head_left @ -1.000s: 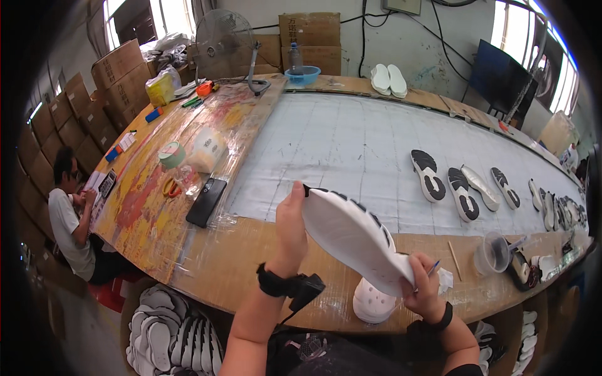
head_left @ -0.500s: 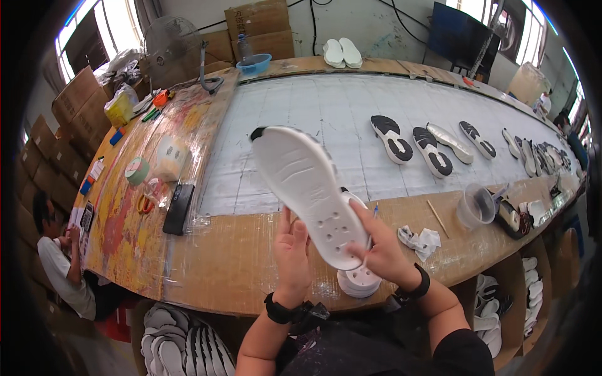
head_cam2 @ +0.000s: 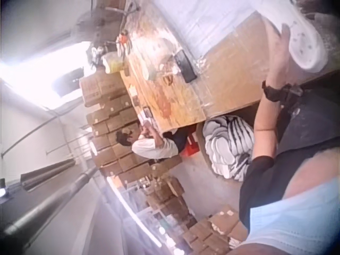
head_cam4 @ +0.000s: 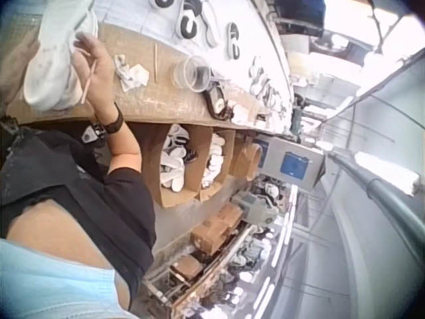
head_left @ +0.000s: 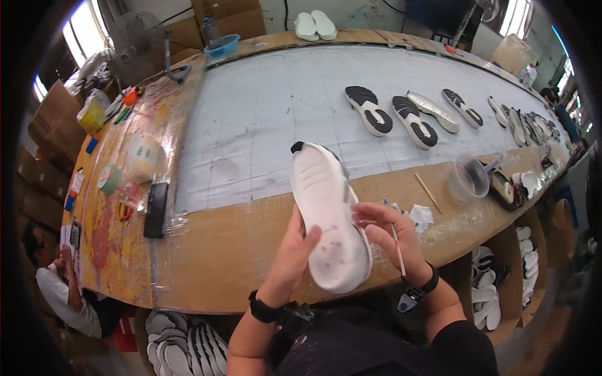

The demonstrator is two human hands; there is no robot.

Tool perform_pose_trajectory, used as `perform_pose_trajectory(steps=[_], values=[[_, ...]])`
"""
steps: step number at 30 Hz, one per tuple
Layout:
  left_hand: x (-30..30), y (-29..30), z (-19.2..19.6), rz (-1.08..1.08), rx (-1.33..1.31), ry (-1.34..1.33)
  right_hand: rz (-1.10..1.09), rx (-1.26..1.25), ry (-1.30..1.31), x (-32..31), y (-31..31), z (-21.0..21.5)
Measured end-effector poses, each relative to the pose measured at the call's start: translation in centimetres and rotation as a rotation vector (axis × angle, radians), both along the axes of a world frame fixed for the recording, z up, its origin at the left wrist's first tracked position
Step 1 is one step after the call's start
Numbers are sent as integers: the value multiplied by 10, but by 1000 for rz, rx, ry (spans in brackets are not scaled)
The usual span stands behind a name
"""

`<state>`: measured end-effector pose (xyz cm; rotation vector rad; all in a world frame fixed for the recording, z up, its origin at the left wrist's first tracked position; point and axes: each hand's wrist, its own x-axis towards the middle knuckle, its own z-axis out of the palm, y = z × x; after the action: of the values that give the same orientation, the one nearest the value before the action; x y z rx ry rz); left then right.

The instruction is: The person assembles white and black shoe soles by hand. They pick up a white sole, attach a black sole piece, and place the finished unit into a cardboard box. The process is repeated for multiple pairs.

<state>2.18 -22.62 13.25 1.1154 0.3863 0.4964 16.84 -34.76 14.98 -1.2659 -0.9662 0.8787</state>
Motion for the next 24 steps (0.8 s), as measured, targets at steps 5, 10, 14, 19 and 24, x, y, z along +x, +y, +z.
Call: perform_pose_trajectory(steps=[5, 10, 14, 19, 24], values=[[11, -14, -55, -3, 302, 168, -43, -154, 246, 10, -19, -49], [-7, -4, -52, 65, 88, 224, 273, -368, 273, 7, 18, -34], [-41, 9, -35, 142, -111, 13, 722, -295, -46, 39, 65, -35], [-64, 12, -32, 308, 31, 220, -137, -337, -1171, 181, 176, -67], [-73, 30, -36, 480, 198, 378, -596, -608, -1322, 268, 189, -117]])
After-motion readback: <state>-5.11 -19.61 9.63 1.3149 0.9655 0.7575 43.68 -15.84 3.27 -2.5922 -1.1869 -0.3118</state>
